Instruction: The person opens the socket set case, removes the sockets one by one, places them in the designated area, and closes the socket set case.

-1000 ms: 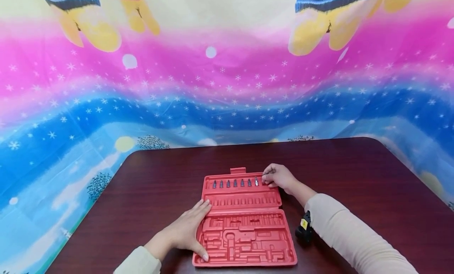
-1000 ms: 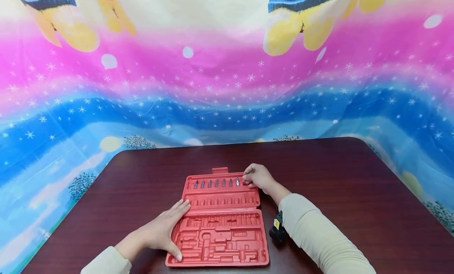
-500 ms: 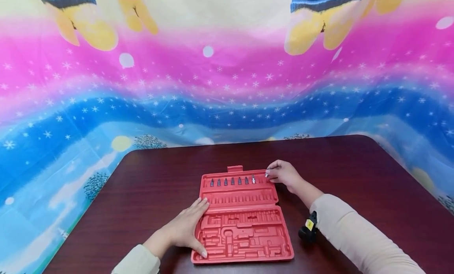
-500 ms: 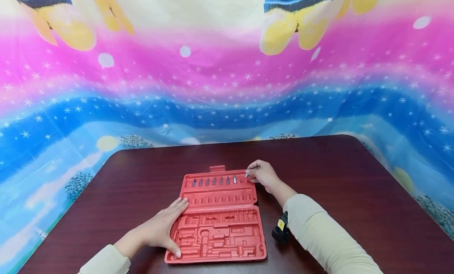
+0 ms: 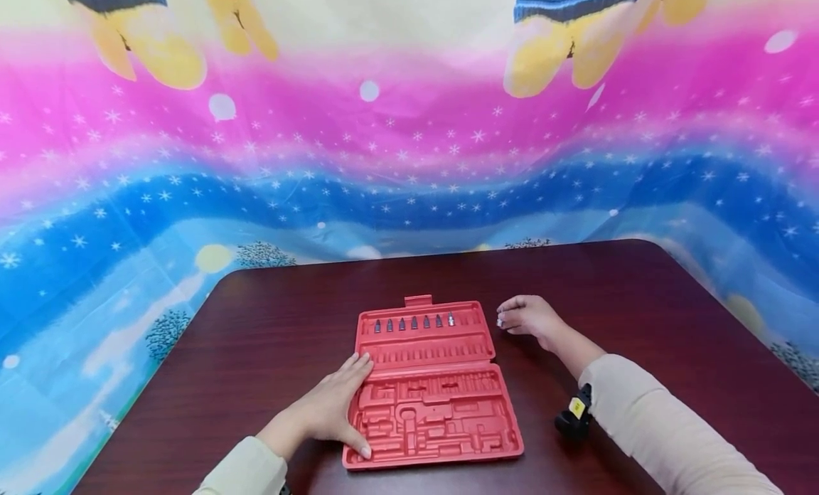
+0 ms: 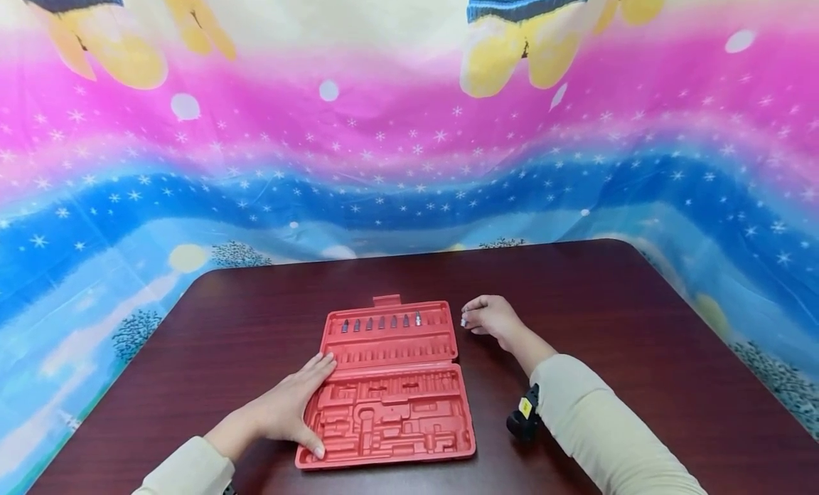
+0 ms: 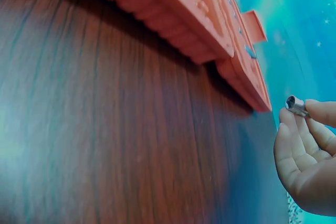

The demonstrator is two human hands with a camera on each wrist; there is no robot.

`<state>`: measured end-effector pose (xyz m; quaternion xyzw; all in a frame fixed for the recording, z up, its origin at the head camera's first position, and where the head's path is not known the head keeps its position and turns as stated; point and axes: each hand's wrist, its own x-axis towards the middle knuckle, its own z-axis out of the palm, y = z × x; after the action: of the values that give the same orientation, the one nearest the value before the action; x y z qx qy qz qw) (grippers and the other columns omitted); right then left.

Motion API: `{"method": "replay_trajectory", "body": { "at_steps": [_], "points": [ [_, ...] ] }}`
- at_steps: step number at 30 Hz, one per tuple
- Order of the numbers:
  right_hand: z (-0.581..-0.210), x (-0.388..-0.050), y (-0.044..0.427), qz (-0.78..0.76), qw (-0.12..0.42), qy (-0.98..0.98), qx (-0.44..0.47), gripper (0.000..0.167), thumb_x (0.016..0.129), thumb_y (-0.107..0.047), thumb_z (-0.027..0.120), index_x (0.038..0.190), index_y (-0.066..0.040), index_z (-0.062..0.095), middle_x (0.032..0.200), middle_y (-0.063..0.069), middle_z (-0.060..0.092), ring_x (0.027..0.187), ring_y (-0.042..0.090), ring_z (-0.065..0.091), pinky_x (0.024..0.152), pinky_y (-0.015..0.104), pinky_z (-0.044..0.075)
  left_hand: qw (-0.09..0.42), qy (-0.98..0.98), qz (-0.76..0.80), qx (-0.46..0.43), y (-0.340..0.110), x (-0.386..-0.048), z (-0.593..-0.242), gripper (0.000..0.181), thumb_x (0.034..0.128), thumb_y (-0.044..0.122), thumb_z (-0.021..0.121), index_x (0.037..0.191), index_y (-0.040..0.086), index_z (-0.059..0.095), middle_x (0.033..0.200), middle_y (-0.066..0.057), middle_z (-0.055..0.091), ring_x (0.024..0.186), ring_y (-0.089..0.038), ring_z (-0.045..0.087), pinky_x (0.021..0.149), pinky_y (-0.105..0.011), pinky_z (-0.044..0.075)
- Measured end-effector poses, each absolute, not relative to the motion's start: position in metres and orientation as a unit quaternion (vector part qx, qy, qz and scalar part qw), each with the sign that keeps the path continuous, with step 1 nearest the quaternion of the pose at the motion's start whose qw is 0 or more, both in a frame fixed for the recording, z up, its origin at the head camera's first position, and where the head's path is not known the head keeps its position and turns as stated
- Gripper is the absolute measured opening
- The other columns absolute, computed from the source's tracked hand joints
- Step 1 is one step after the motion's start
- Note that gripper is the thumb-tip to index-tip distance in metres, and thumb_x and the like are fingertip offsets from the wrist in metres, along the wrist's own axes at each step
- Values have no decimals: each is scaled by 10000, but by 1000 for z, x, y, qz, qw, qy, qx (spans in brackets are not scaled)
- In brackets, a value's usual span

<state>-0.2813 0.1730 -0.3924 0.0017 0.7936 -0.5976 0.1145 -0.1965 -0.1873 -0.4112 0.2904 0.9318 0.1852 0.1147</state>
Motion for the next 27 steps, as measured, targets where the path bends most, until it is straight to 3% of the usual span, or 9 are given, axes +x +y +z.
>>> {"method": "replay_trajectory", "body": {
  "at_steps": [20, 27],
  "points": [
    [-398, -274, 202, -499, 144, 854, -20, 196, 800, -38, 559, 947, 71, 486, 826, 99, 579, 711, 192, 560, 652, 356, 466, 114, 933, 186, 287, -189, -194, -413, 1232, 433, 689, 657, 1354, 0, 215, 1410, -146, 156, 1282, -293, 79, 935, -527, 209],
    [-402, -274, 204, -461, 138, 877, -21, 118, 791, -29, 562, 865, 42, 503, 739, 86, 565, 639, 180, 540, 580, 323, 452, 107, 933, 182, 290, -189, -196, -414, 1241, 428, 704, 647, 1358, 10, 209, 1412, -135, 155, 1285, -280, 75, 947, -505, 208]
  ]
}}
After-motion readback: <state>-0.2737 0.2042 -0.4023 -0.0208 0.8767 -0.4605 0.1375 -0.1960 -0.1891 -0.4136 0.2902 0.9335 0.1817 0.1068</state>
